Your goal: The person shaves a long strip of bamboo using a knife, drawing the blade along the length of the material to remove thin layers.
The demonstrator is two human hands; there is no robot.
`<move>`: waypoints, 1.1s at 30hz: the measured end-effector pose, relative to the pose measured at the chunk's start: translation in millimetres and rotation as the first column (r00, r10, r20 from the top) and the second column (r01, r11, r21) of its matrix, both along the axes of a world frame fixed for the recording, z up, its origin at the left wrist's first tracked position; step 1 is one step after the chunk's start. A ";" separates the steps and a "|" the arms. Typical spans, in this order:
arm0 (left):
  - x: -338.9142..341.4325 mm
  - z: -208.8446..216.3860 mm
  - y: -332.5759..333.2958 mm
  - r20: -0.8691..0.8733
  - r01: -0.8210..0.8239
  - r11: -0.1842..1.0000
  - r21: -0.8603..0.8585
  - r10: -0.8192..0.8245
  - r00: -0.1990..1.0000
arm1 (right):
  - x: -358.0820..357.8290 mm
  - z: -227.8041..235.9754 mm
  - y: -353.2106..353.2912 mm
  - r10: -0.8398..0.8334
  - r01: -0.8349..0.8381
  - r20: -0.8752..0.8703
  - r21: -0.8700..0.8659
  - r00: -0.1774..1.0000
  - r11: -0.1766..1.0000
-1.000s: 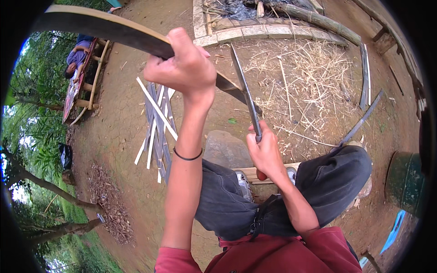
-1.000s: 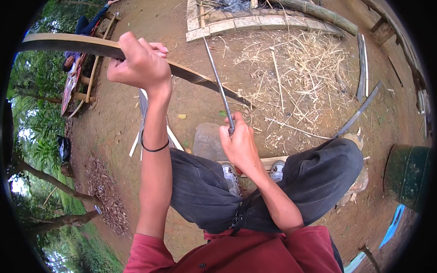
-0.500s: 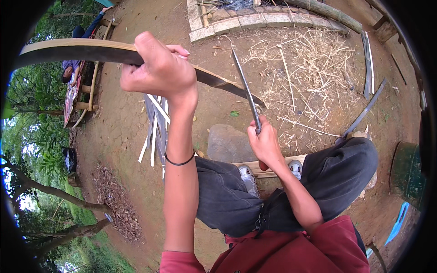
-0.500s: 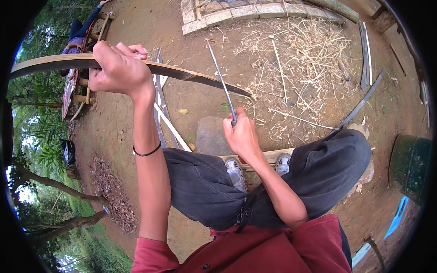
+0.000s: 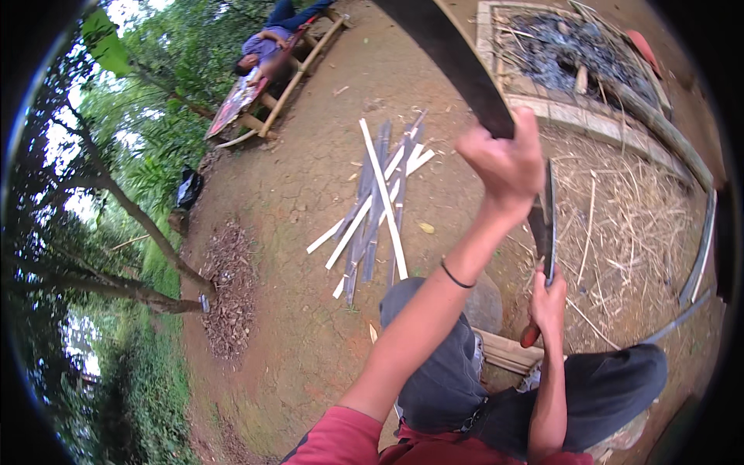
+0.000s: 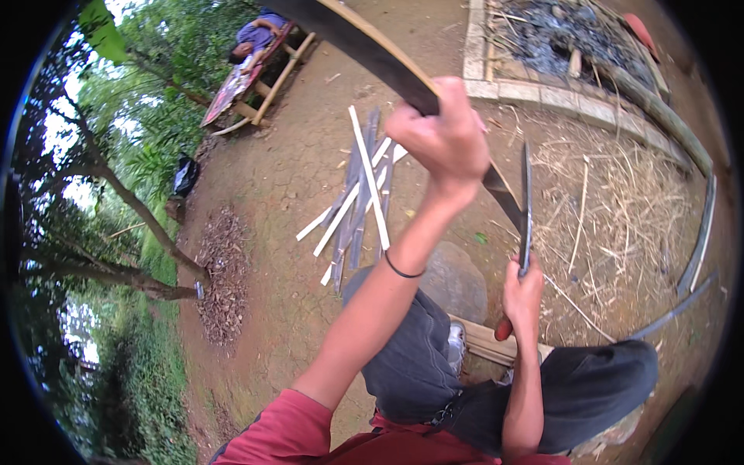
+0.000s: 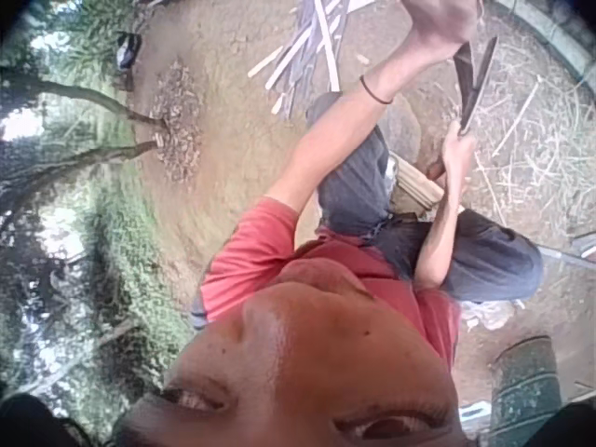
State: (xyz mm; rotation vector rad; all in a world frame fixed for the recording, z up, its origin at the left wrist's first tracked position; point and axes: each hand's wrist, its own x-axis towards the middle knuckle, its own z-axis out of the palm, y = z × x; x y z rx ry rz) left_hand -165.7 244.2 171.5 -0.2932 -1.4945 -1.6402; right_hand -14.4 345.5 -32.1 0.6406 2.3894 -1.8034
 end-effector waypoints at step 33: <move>17.3 -3.3 17.4 -0.045 0.084 0.994 -0.074 -0.087 0.995 | 21.3 -12.2 10.7 -0.051 0.051 0.114 0.005 0.992 0.999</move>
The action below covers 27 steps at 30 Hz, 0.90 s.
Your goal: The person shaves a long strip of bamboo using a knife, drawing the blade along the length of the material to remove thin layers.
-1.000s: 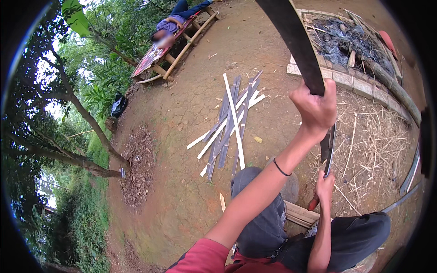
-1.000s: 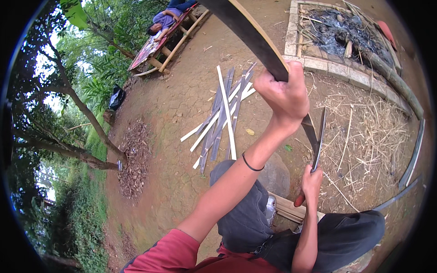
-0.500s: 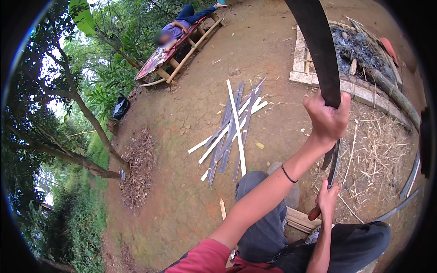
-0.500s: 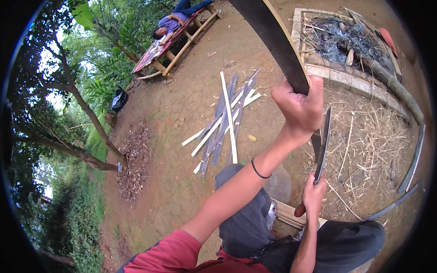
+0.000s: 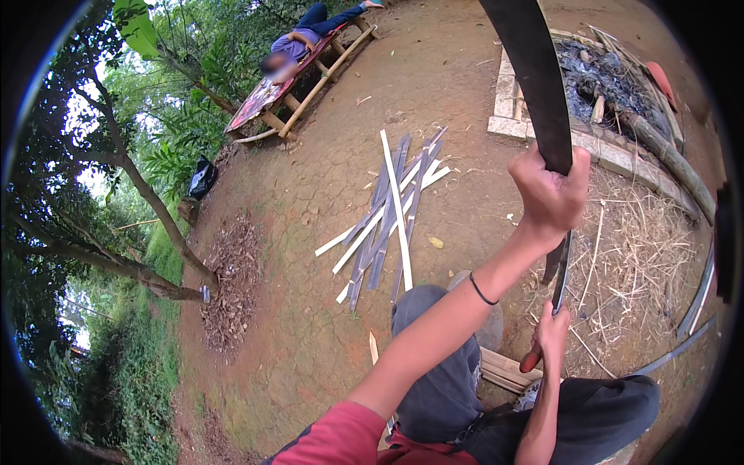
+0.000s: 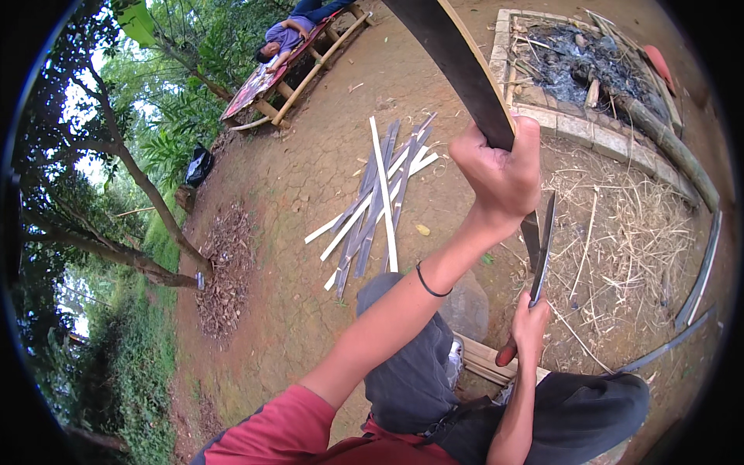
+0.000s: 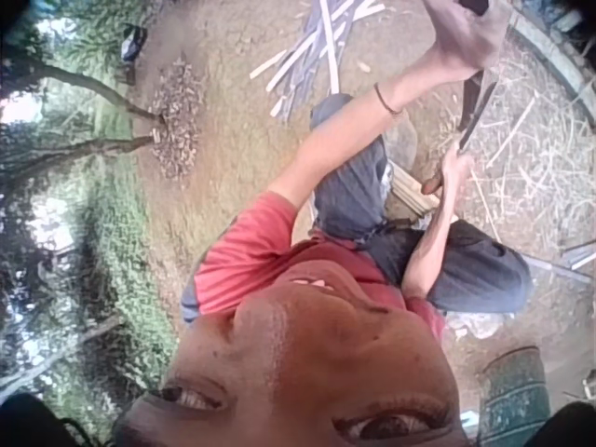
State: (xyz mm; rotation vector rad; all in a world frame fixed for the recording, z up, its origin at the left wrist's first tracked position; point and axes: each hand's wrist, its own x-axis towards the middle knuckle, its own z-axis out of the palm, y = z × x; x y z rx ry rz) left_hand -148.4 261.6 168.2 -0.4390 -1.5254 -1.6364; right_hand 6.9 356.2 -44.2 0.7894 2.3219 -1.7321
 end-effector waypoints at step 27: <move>-8.2 -2.3 -5.7 -0.165 0.080 0.956 -0.283 -0.131 0.978 | 3.8 76.7 -0.3 0.024 -0.036 -0.187 -0.061 0.982 0.997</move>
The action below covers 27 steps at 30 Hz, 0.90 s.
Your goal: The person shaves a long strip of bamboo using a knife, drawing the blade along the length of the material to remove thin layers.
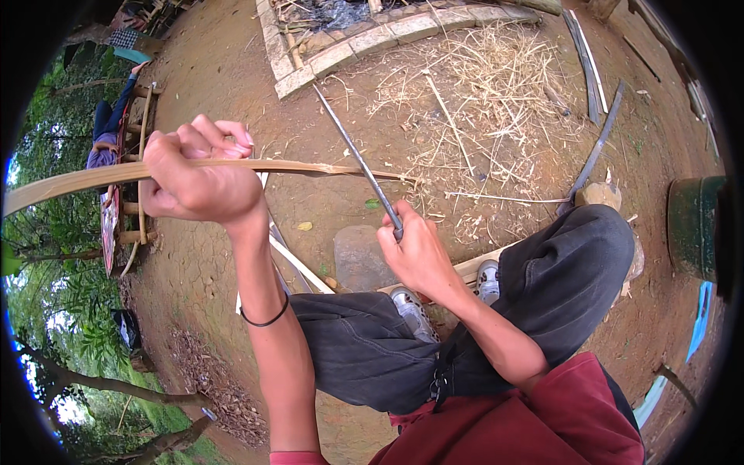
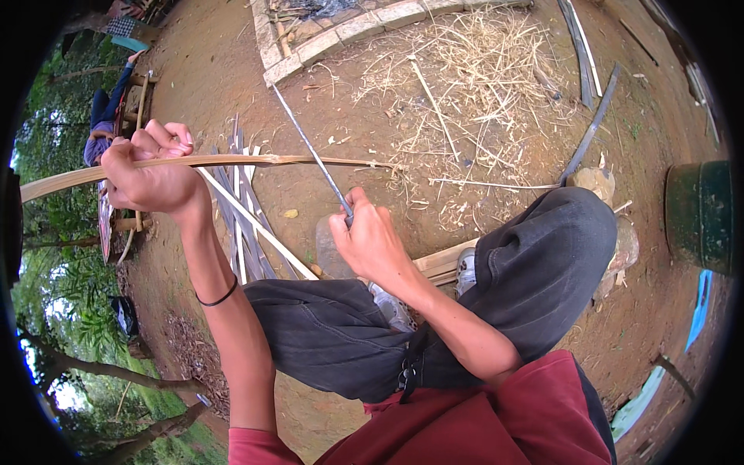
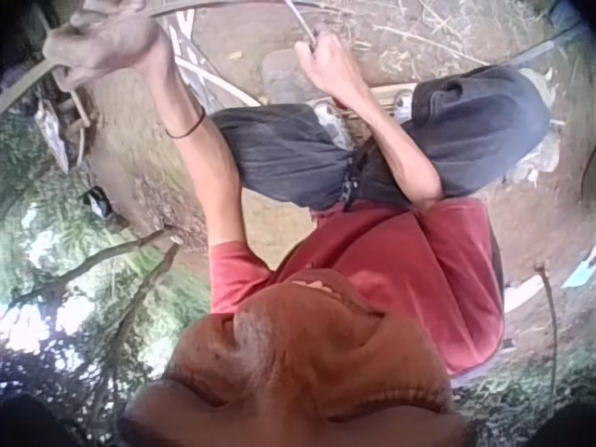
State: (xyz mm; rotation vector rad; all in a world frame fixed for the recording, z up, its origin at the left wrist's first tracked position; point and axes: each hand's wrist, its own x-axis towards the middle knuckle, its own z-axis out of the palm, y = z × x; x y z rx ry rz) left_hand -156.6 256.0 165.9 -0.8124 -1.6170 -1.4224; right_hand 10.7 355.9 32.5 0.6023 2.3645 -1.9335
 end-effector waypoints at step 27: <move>-16.7 1.8 11.4 0.290 -0.188 0.939 0.289 0.102 0.951 | -19.0 -58.3 0.1 -0.059 0.060 -0.015 0.119 0.998 0.991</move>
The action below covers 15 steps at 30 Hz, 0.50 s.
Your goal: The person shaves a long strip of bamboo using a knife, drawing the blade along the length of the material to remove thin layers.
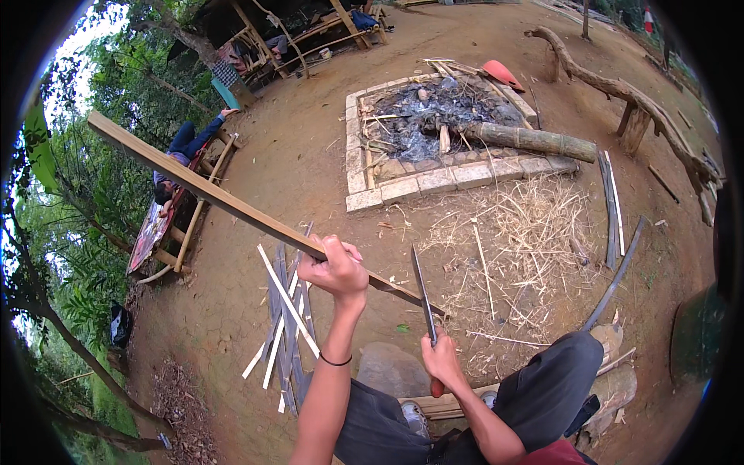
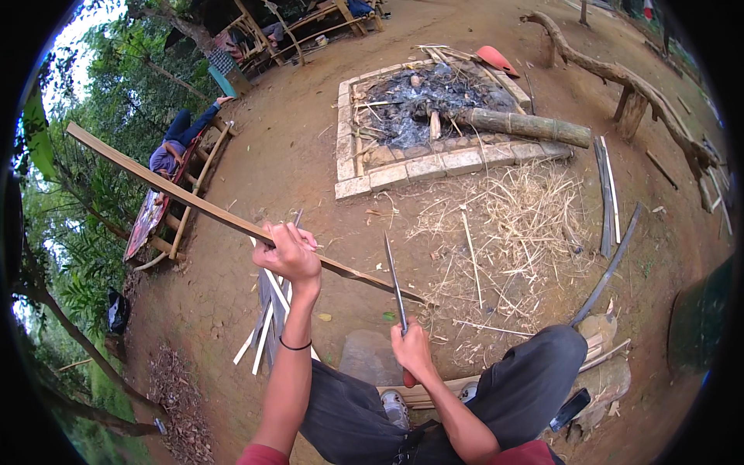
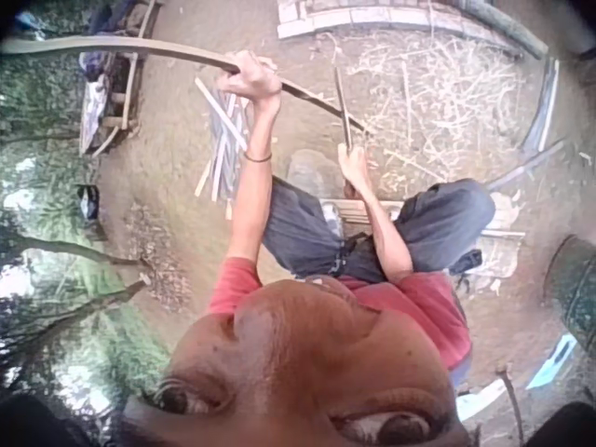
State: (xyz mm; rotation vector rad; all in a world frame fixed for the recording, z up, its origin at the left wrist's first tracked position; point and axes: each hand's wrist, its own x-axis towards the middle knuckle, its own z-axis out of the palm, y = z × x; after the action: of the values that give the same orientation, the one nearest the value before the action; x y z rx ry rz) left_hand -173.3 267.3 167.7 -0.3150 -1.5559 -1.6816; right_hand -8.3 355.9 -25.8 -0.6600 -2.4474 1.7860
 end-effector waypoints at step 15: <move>13.3 6.8 -3.3 0.050 -0.025 0.998 0.054 0.022 0.998 | 14.4 66.1 -8.3 0.037 -0.044 -0.108 -0.059 0.994 0.997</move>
State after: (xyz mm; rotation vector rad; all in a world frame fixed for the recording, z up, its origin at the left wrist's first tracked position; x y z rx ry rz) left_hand -160.0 264.0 174.4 -0.2274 -1.5407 -1.7225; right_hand 6.1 347.6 40.3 -0.5082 -2.3626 1.8660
